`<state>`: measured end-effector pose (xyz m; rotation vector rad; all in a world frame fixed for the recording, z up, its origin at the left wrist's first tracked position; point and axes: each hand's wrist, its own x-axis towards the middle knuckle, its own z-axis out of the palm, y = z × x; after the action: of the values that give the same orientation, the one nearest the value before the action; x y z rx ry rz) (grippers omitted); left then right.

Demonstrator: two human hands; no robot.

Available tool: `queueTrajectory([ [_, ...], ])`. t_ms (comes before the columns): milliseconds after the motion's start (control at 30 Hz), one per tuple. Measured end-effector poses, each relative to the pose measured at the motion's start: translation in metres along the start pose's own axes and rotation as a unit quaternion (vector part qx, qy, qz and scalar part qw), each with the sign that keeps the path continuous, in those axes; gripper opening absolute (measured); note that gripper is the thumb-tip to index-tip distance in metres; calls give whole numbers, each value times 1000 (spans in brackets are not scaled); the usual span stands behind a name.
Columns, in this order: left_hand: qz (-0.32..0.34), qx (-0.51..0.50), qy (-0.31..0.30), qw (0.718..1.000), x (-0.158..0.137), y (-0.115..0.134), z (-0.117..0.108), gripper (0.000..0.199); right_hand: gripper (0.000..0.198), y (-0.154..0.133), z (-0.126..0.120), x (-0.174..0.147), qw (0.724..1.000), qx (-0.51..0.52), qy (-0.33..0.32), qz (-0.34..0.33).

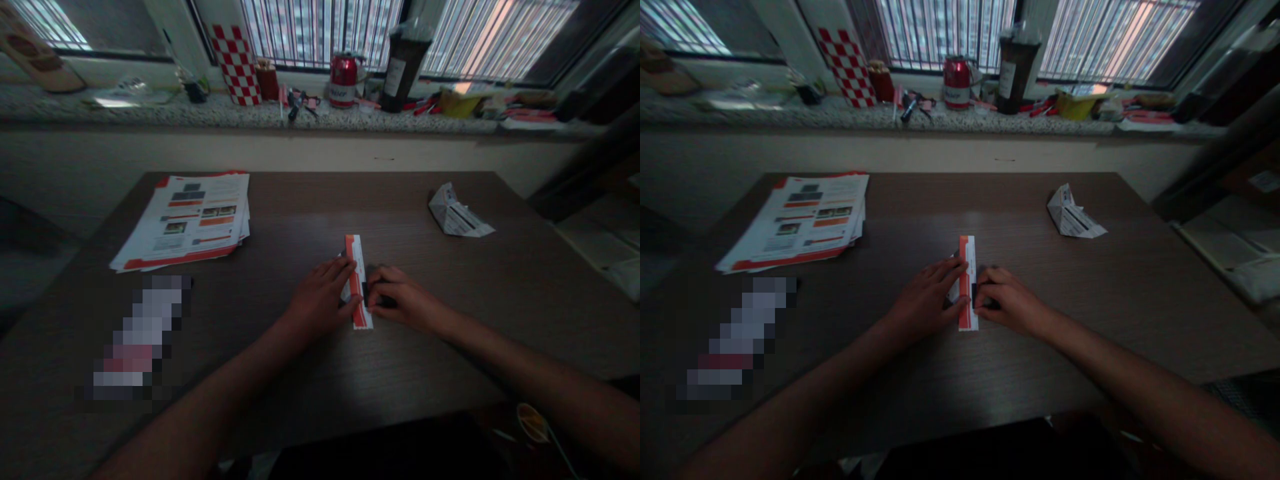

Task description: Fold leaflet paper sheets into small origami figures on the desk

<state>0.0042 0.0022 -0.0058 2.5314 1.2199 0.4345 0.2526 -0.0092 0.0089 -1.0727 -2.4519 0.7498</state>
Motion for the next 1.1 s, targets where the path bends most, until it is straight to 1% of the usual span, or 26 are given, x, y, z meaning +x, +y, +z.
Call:
queueTrajectory([
  [100,0,-3,0,1000,0,0,0,63,4,-4,0,-4,1000,-2,-2,0],
  [233,0,-7,3,1000,0,-1,1,63,7,-8,0,-7,1000,-14,-10,-15],
  [433,-10,-2,-10,1000,0,0,1,65,5,-16,-2,-11,999,-16,-16,-26],
  [567,-6,2,-2,1000,0,0,1,64,8,-19,-5,-13,999,-9,-31,-35],
  [700,-2,3,1,1000,0,0,2,64,8,-17,-2,-12,1000,26,-8,-8],
  [800,-1,1,3,1000,0,1,1,64,6,-16,3,-13,1000,20,14,12],
  [867,0,0,3,1000,0,1,0,64,8,-17,5,-14,1000,2,7,8],
  [967,0,-3,1,1000,0,1,0,63,11,-20,4,-16,1000,-12,-20,-4],
  [1100,-1,-8,1,1000,0,0,1,63,9,-25,3,-20,1000,-9,-21,-6],
])
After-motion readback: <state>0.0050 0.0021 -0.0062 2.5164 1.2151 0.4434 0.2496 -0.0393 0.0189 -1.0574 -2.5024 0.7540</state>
